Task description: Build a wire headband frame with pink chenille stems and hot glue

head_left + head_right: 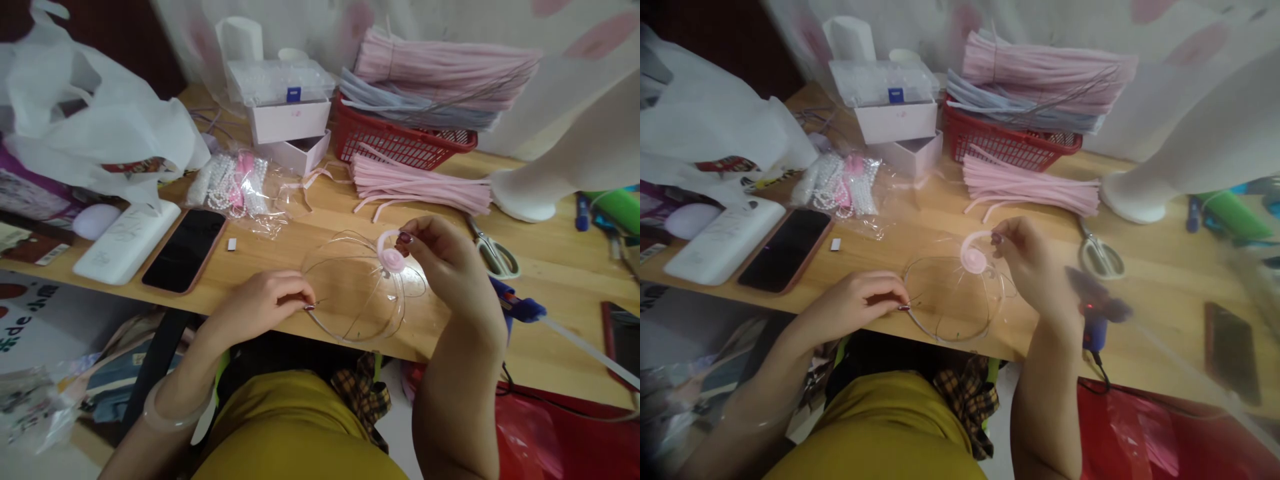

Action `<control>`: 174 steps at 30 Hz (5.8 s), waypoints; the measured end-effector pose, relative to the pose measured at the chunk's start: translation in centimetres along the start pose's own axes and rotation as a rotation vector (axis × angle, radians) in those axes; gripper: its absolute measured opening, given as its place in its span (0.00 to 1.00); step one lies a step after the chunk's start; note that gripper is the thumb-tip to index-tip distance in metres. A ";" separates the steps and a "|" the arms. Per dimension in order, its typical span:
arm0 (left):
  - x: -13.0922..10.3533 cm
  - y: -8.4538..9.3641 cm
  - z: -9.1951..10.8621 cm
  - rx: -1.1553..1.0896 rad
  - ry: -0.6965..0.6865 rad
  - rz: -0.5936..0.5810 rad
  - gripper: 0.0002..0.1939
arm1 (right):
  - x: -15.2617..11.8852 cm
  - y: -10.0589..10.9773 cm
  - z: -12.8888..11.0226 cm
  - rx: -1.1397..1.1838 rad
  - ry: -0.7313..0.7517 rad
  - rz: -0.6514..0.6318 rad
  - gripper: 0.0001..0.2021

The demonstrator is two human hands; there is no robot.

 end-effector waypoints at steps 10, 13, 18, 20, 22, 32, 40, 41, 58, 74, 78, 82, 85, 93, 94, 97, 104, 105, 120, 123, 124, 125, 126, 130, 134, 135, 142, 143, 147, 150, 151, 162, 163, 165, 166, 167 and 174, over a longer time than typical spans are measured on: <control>-0.1 -0.1 -0.3 -0.064 -0.032 0.033 0.08 | 0.0 -0.1 0.0 -0.013 -0.009 0.019 0.05; 0.0 -0.1 -0.2 -0.059 -0.044 0.057 0.08 | 0.0 0.0 0.0 -0.003 -0.018 0.033 0.05; 0.1 -0.2 0.0 -0.036 -0.064 0.071 0.07 | -0.2 0.0 0.0 0.009 -0.019 0.030 0.05; 0.1 -0.2 0.0 -0.037 -0.070 0.064 0.07 | -0.2 0.0 0.0 0.002 -0.018 0.035 0.05; 0.0 -0.3 0.1 -0.037 -0.067 0.058 0.07 | -0.3 0.0 0.0 -0.001 -0.016 0.042 0.05; 0.1 0.0 -0.2 -0.031 -0.065 0.052 0.07 | -0.2 -0.1 0.0 0.002 0.006 0.026 0.04; 0.0 0.0 -0.2 -0.041 -0.055 0.051 0.07 | -0.3 -0.2 -0.2 -0.016 -0.005 0.019 0.05; 0.0 0.0 -0.2 -0.044 -0.053 0.048 0.07 | -0.3 -0.2 -0.2 -0.017 -0.004 0.016 0.05; 0.0 0.1 -0.2 -0.043 -0.051 0.037 0.07 | -0.2 -0.2 -0.3 -0.024 0.003 0.005 0.06; 0.0 0.1 -0.2 -0.024 -0.059 0.049 0.08 | -0.3 -0.1 -0.2 -0.023 -0.006 0.020 0.04; 0.0 0.1 -0.2 -0.027 -0.058 0.051 0.07 | -0.3 -0.1 -0.2 -0.022 -0.008 0.013 0.04; 0.0 0.1 -0.2 -0.033 -0.062 0.057 0.07 | -0.3 -0.1 -0.2 -0.005 -0.015 0.014 0.04; 0.0 0.0 -0.2 -0.029 -0.059 0.057 0.07 | -0.3 -0.1 -0.1 -0.008 -0.016 0.020 0.04; 0.0 0.1 -0.2 -0.027 -0.072 0.065 0.07 | -0.3 0.0 0.0 -0.001 -0.031 0.006 0.03; 0.0 0.0 -0.2 -0.026 -0.073 0.064 0.07 | -0.3 0.0 0.0 0.000 -0.032 0.006 0.03; -0.1 -0.1 -0.2 -0.024 -0.073 0.064 0.07 | -0.4 0.0 -0.1 -0.008 -0.025 0.014 0.03; -0.1 -0.1 0.0 -0.019 -0.066 0.057 0.07 | -0.4 -0.1 -0.2 -0.039 -0.028 0.008 0.04; -0.1 -0.1 0.0 -0.020 -0.064 0.056 0.07 | -0.4 0.0 -0.1 -0.042 -0.026 0.009 0.04; 0.0 -0.2 0.2 -0.016 -0.074 0.034 0.06 | -0.4 0.0 -0.1 -0.031 0.000 0.025 0.04; -0.1 -0.1 0.2 -0.020 -0.070 0.033 0.06 | -0.4 0.0 0.0 -0.023 -0.002 0.032 0.04; -0.1 -0.2 0.2 -0.021 -0.065 0.031 0.06 | -0.4 0.0 0.0 -0.022 -0.002 0.031 0.04; -0.1 -0.2 0.1 -0.022 -0.061 0.029 0.06 | -0.4 0.0 0.1 -0.023 -0.002 0.028 0.05; 0.0 -0.2 0.1 -0.021 -0.056 0.028 0.06 | -0.4 0.1 0.1 -0.028 -0.001 0.027 0.05; -0.1 -0.4 -0.3 -0.014 -0.029 0.041 0.05 | -0.5 0.0 0.2 -0.055 0.006 0.032 0.04; -0.4 -0.6 -0.5 -0.004 0.025 0.028 0.03 | -1.0 -0.2 0.1 -0.063 0.025 0.041 0.01; -0.5 -0.6 -0.5 0.005 0.033 0.020 0.02 | -1.1 -0.2 0.1 -0.074 0.029 0.043 0.01; -0.3 1.5 0.6 0.099 0.053 0.163 0.10 | -1.9 -0.5 -0.1 -0.115 0.048 0.099 0.03; 0.0 1.8 0.9 0.108 0.032 0.217 0.12 | -2.0 -0.5 -0.2 -0.117 0.054 0.118 0.03; 2.4 1.8 2.3 0.112 -0.077 0.270 0.38 | -2.4 -0.5 -0.6 -0.203 0.084 0.195 0.04; 4.4 0.7 3.0 0.064 -0.121 0.150 0.45 | -2.7 -0.5 -0.7 -0.239 0.094 0.224 0.04; 4.9 0.4 3.2 0.056 -0.133 0.123 0.45 | -2.8 -0.5 -0.7 -0.240 0.099 0.230 0.04; 6.2 -0.1 5.0 0.059 -0.173 0.042 0.45 | -3.5 -0.1 -1.2 -0.362 0.169 0.326 0.07; 6.3 0.0 5.0 0.074 -0.174 0.032 0.45 | -3.6 0.0 -1.2 -0.381 0.165 0.335 0.07; 6.4 0.1 5.0 0.105 -0.177 0.015 0.45 | -3.7 0.0 -1.1 -0.411 0.155 0.347 0.08; 6.4 0.1 5.1 0.116 -0.174 0.008 0.45 | -3.8 0.0 -1.1 -0.419 0.151 0.346 0.08; 6.5 0.1 5.1 0.124 -0.170 0.001 0.46 | -3.8 0.0 -1.2 -0.422 0.149 0.346 0.08; 6.6 0.2 5.1 0.157 -0.143 -0.017 0.47 | -3.3 0.0 -2.1 -0.437 0.151 0.337 0.11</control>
Point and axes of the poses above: each hand's wrist, its own x-axis towards the middle knuckle, its own y-axis out of the back of the hand, z = x × y, the point moved 4 cm from there along x, towards the middle knuckle, and after that the axes turned 10 degrees about -z, right-handed, at the moved point
